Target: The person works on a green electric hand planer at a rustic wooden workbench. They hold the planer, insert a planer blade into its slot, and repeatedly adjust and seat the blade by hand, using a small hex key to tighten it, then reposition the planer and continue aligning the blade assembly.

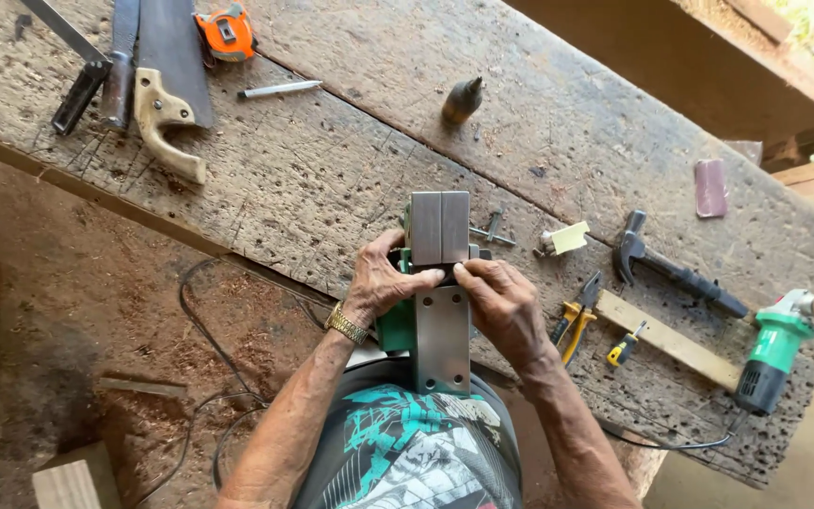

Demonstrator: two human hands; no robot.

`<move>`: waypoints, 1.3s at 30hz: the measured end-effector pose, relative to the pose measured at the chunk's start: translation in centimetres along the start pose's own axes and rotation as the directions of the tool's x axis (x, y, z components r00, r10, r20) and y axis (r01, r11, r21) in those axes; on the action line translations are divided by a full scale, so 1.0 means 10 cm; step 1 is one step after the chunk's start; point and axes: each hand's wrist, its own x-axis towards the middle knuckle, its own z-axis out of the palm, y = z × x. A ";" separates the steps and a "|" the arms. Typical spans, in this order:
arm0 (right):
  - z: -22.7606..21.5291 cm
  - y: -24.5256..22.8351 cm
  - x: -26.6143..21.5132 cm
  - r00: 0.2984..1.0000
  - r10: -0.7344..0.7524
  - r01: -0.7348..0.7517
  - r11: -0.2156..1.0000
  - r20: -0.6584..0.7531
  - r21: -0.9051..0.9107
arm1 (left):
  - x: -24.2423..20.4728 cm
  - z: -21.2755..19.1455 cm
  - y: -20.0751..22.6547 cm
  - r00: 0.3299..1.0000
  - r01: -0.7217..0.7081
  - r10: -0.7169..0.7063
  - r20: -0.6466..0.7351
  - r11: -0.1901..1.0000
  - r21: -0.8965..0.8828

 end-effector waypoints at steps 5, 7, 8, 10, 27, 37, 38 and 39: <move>-0.16 0.04 0.04 0.989 -0.002 -0.004 0.999 0.146 0.042 | -0.01 -0.01 -0.04 0.998 0.062 -0.062 0.008 0.998 -0.003; -0.12 0.10 0.00 0.984 -0.015 0.009 0.999 0.177 0.035 | 0.00 -0.03 -0.03 0.998 0.055 -0.055 0.008 0.998 -0.021; -0.10 0.15 -0.03 0.982 -0.019 0.018 1.000 0.188 0.003 | 0.00 -0.02 -0.04 0.999 0.044 -0.043 0.010 0.999 -0.028; -0.04 0.22 -0.09 0.979 -0.025 0.032 0.999 0.203 -0.031 | 0.00 -0.01 -0.06 0.999 0.032 -0.032 0.011 0.999 -0.039; -0.08 0.04 0.06 0.945 0.206 -0.208 0.978 0.254 -0.019 | 0.04 -0.05 -0.17 1.000 -0.002 0.003 0.020 0.997 -0.075; 0.10 0.28 -0.09 0.934 0.008 0.088 0.963 0.356 -0.254 | 0.03 -0.07 -0.18 1.000 -0.001 0.003 0.031 0.996 -0.088; 0.12 0.26 -0.06 0.936 0.000 0.130 0.930 0.353 -0.345 | 0.03 -0.07 -0.17 0.999 0.003 -0.001 0.033 0.996 -0.087; 0.15 0.24 -0.03 0.937 -0.008 0.169 0.886 0.350 -0.432 | 0.03 -0.06 -0.16 0.999 0.007 -0.004 0.036 0.996 -0.087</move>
